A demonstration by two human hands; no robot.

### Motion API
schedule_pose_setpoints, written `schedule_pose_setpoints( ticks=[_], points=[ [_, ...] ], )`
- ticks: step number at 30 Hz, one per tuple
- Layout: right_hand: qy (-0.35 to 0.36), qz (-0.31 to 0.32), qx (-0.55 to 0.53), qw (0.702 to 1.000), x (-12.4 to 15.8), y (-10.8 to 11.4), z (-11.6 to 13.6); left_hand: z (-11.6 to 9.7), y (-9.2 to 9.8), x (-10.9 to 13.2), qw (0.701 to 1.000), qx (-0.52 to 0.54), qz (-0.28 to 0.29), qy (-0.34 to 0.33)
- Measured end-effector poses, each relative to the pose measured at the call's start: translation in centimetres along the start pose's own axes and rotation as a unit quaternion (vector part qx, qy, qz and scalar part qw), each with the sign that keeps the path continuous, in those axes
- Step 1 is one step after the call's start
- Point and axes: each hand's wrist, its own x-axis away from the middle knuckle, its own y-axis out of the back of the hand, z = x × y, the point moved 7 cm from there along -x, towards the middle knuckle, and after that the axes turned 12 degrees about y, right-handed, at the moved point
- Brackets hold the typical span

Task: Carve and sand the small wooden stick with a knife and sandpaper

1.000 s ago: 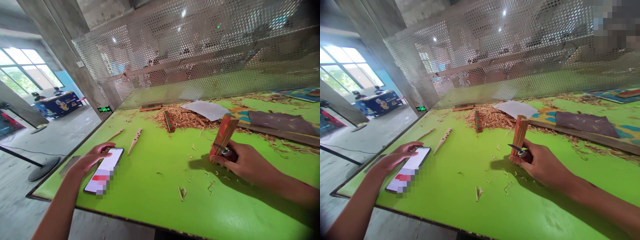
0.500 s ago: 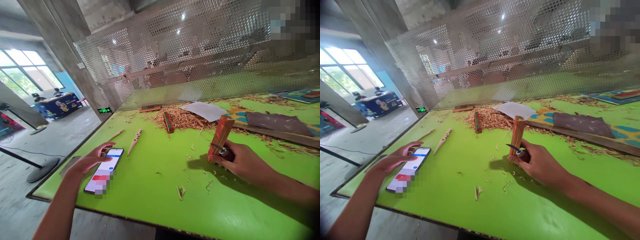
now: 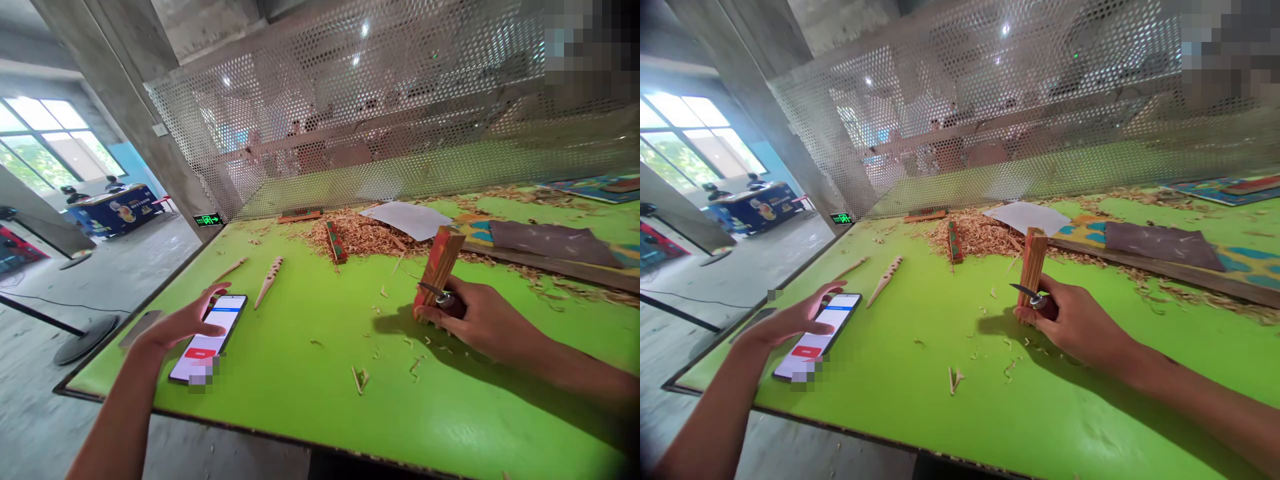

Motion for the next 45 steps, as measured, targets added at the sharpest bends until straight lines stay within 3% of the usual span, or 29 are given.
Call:
schedule_pose_setpoints(
  ticks=[13, 17, 19, 22, 25, 30, 33, 36, 41, 45],
  points=[
    [-0.009, 0.011, -0.018, 1.0, 0.1, -0.2, 0.0, -0.3, 0.8, 0.2, 0.995, 0.094, 0.0, 0.023],
    [-0.001, -0.007, -0.013, 1.0, -0.1, 0.1, 0.4, -0.2, 1.7, 0.2, 0.99, 0.134, -0.044, 0.029],
    [0.009, -0.023, -0.016, 1.0, -0.2, 0.3, 0.6, -1.0, 2.5, 0.6, 0.986, 0.131, -0.097, 0.04],
    [0.026, -0.038, -0.022, 0.999, -0.4, 0.6, 1.2, -5.3, 3.4, 2.5, 0.967, 0.074, -0.242, 0.036],
    [0.048, -0.027, -0.035, 0.998, -0.4, 0.4, 1.9, -14.5, 1.5, 4.6, 0.941, 0.09, -0.312, -0.094],
    [0.083, -0.006, -0.051, 0.995, -0.1, -0.2, 2.6, -31.3, -5.7, 4.7, 0.921, 0.11, -0.207, -0.31],
    [0.094, -0.014, -0.051, 0.994, -0.1, -0.3, 2.5, -37.0, -7.7, 3.0, 0.908, 0.147, -0.182, -0.346],
    [0.095, -0.017, -0.062, 0.993, -0.1, -0.4, 2.2, -39.0, -9.1, 1.4, 0.898, 0.195, -0.131, -0.372],
    [0.101, -0.026, -0.069, 0.992, -0.2, -0.3, 2.5, -37.7, -10.6, 1.2, 0.853, 0.332, 0.003, -0.403],
    [0.109, -0.022, -0.085, 0.99, -0.1, -0.3, 2.8, -36.9, -10.7, 1.7, 0.844, 0.352, 0.03, -0.403]
  ],
)
